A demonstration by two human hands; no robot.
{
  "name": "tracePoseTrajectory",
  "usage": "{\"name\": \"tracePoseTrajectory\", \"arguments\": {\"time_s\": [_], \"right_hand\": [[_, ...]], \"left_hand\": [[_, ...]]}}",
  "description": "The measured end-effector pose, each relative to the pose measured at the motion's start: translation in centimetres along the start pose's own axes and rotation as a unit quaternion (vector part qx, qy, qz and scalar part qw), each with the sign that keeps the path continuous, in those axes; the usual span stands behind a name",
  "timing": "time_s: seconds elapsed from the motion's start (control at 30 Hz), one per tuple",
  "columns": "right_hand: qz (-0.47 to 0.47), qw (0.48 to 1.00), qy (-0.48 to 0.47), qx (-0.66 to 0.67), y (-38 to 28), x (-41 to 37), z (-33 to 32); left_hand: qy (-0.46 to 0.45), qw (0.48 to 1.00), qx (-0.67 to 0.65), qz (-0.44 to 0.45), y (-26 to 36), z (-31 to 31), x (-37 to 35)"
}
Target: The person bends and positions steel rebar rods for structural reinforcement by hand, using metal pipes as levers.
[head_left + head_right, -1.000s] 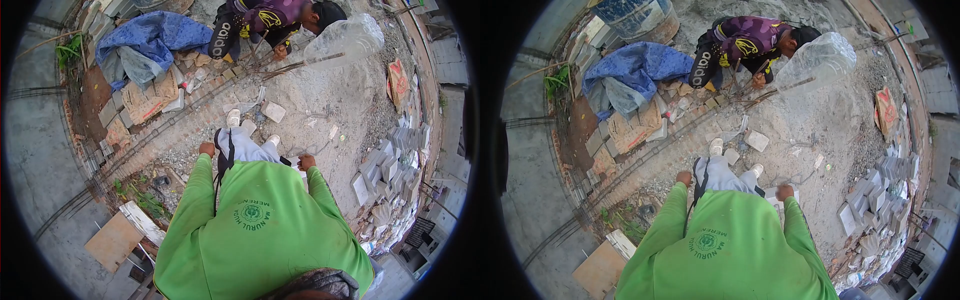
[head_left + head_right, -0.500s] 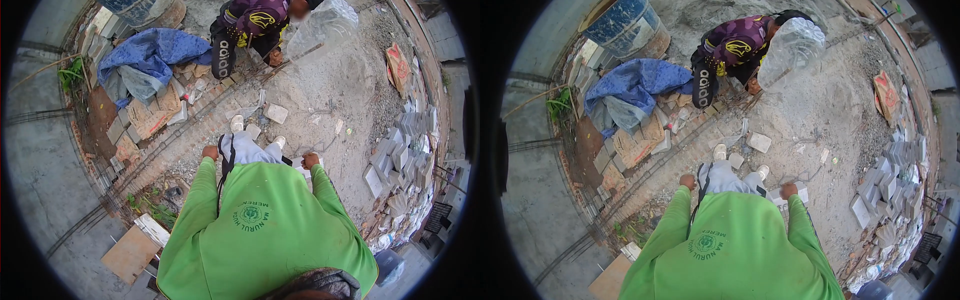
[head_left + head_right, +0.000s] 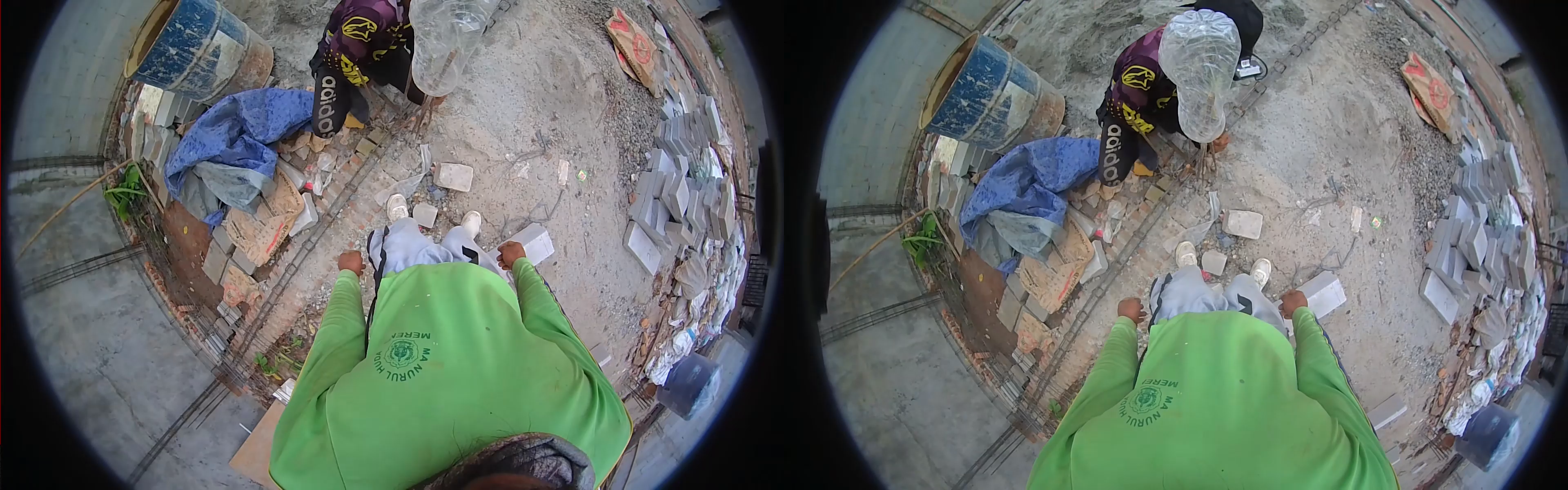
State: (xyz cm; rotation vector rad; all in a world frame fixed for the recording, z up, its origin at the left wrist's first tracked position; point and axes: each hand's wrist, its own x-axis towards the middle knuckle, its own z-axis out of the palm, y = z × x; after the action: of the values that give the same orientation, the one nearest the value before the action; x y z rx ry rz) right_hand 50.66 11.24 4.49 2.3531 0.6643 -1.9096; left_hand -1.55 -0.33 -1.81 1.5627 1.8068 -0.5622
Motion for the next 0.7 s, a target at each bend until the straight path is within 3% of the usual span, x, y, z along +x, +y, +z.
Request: {"name": "tracePoseTrajectory", "arguments": {"time_s": [0.3, 0.5, 0.57, 0.6, 0.7], "right_hand": [[-0.002, 0.999, 0.014, 0.047, 0.0, 0.2, -0.1], [-0.034, 0.984, 0.061, 0.163, 2.8, 1.5, -3.3], [-0.020, 0.978, 0.071, 0.196, 4.4, 1.3, -4.5], [-0.003, 0.971, 0.080, 0.223, 5.5, 1.3, -5.3], [0.031, 0.948, 0.086, 0.305, 9.9, 2.1, -7.7]], "left_hand": [[-0.010, 0.999, 0.025, 0.035, 0.0, -1.5, 0.7], [-0.044, 0.965, 0.155, 0.205, -0.4, -2.5, 1.2], [-0.072, 0.985, 0.061, 0.148, -0.6, -1.5, 2.4], [-0.094, 0.991, -0.048, 0.079, -0.2, -1.5, 3.0], [-0.098, 0.979, 0.099, 0.150, 3.7, -5.3, 4.0]]}}
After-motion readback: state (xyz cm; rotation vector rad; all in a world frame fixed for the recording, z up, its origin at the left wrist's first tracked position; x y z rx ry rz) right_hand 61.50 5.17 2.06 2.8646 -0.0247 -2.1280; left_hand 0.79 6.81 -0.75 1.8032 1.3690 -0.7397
